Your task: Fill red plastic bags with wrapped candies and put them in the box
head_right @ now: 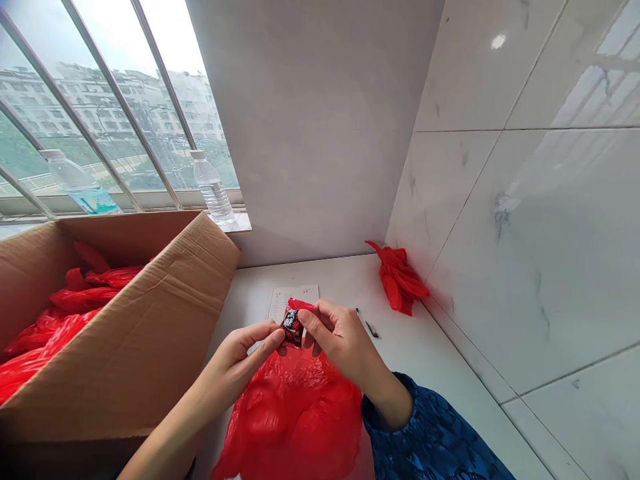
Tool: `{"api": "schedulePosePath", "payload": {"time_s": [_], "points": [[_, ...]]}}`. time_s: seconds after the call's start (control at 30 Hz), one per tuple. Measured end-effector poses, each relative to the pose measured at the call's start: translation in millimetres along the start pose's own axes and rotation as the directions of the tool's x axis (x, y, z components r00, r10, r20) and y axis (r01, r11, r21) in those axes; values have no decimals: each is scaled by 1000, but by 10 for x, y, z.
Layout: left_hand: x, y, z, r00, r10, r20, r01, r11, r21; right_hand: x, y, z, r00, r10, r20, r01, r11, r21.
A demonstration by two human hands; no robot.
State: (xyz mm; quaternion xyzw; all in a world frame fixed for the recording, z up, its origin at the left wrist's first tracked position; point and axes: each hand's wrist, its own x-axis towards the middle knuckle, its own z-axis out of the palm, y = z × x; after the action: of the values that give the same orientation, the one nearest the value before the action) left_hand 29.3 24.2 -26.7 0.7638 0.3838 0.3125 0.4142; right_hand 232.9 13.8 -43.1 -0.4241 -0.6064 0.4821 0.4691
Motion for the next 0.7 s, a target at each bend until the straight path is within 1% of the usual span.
{"api": "schedulePosePath", "payload": {"time_s": [0.07,0.17,0.6,0.7], "points": [[0,14,-1,999,30,-12,-29,999,34,-4,-11,-6,1000,0,-22,-1,1000,-25],[-5,25,0,999,43,-9,-42,997,64,0,-11,-14,1000,-3,-30,2,999,-44],[-12,29,-11,999,47,15,-47,999,15,-3,7,-27,1000,5,-13,-6,999,-45],[-3,21,-12,999,43,13,-43,999,12,-4,20,-36,1000,-5,7,5,1000,-31]]}}
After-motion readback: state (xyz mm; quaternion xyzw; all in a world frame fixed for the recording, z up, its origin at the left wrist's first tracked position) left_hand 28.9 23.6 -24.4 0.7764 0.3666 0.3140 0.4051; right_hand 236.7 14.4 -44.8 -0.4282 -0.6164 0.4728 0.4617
